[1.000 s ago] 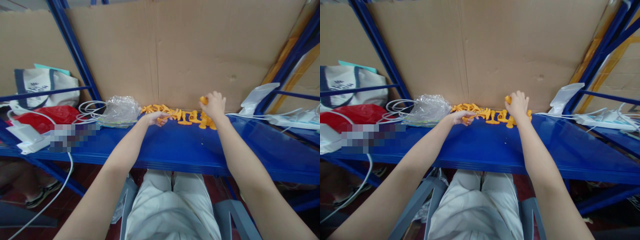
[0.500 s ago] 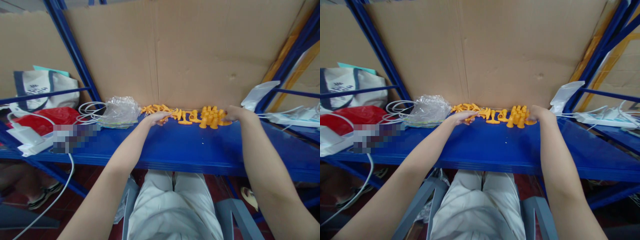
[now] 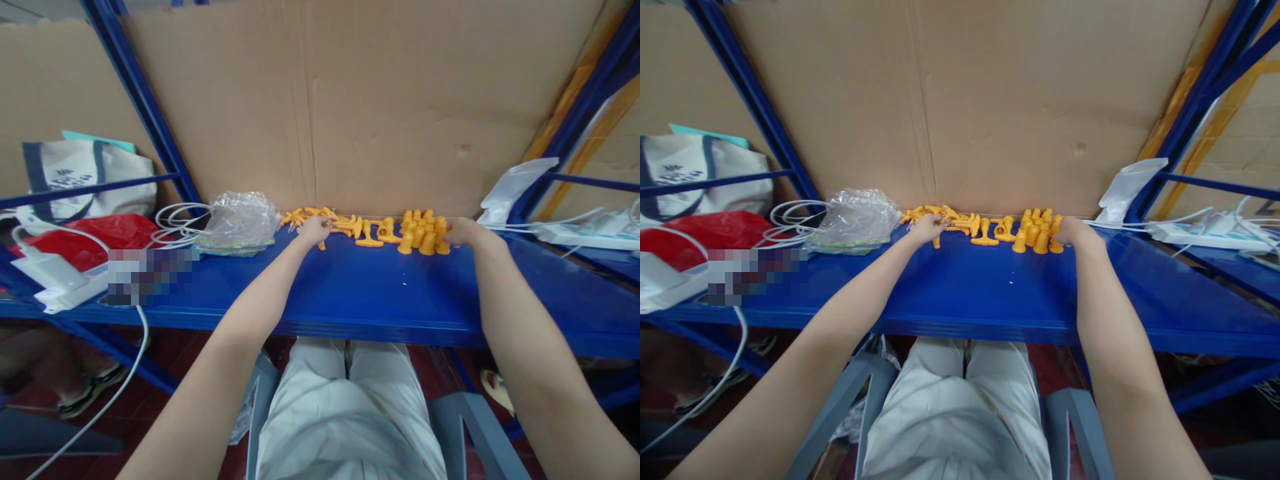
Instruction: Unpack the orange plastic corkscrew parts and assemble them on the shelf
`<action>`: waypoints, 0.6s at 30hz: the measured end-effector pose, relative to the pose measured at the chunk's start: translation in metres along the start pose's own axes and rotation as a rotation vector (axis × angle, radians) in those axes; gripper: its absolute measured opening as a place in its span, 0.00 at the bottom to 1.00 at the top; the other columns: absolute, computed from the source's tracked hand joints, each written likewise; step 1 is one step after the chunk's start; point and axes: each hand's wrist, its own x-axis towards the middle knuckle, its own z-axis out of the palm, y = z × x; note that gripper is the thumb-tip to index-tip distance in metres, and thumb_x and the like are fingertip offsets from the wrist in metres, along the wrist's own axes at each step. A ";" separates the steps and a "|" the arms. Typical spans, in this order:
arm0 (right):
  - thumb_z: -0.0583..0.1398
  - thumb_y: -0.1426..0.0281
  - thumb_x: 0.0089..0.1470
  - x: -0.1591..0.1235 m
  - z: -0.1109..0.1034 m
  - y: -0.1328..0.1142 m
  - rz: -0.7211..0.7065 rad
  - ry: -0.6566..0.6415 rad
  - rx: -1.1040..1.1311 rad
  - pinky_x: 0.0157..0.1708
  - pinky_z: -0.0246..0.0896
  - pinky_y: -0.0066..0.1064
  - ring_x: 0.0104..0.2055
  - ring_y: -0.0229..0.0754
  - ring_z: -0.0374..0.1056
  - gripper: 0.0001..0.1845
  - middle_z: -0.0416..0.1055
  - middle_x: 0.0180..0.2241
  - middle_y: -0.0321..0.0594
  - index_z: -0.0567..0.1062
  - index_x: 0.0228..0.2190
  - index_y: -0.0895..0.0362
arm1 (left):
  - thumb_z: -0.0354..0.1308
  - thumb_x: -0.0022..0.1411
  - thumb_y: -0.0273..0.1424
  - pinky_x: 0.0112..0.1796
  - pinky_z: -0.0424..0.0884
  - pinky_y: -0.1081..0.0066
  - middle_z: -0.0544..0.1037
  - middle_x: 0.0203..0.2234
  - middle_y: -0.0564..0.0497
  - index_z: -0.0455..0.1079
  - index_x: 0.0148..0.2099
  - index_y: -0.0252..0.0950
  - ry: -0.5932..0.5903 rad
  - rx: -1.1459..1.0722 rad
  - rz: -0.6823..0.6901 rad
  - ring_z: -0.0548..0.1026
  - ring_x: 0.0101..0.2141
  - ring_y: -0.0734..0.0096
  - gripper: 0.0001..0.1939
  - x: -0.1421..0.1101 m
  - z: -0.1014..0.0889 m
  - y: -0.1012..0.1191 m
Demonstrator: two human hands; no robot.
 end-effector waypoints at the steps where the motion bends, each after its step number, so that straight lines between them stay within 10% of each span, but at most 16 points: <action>1: 0.62 0.67 0.51 0.001 0.000 0.000 0.046 0.028 -0.020 0.32 0.68 0.32 0.35 0.48 0.76 0.11 0.78 0.29 0.48 0.82 0.34 0.59 | 0.56 0.66 0.29 0.49 0.70 0.59 0.80 0.43 0.41 0.78 0.41 0.33 0.065 0.099 0.018 0.75 0.50 0.52 0.10 0.000 0.000 0.000; 7: 0.55 0.67 0.57 -0.005 -0.003 -0.025 0.149 0.274 -0.018 0.38 0.68 0.40 0.43 0.54 0.75 0.18 0.78 0.40 0.57 0.81 0.41 0.61 | 0.52 0.66 0.25 0.48 0.71 0.66 0.81 0.42 0.42 0.79 0.51 0.34 0.162 0.216 0.137 0.77 0.46 0.58 0.17 -0.002 -0.001 0.006; 18: 0.54 0.70 0.61 -0.017 0.027 -0.092 -0.622 0.224 0.189 0.52 0.66 0.42 0.49 0.51 0.73 0.14 0.77 0.44 0.50 0.79 0.41 0.57 | 0.51 0.66 0.27 0.50 0.71 0.63 0.81 0.43 0.44 0.74 0.53 0.36 0.130 0.113 0.195 0.78 0.46 0.61 0.16 -0.011 0.007 0.017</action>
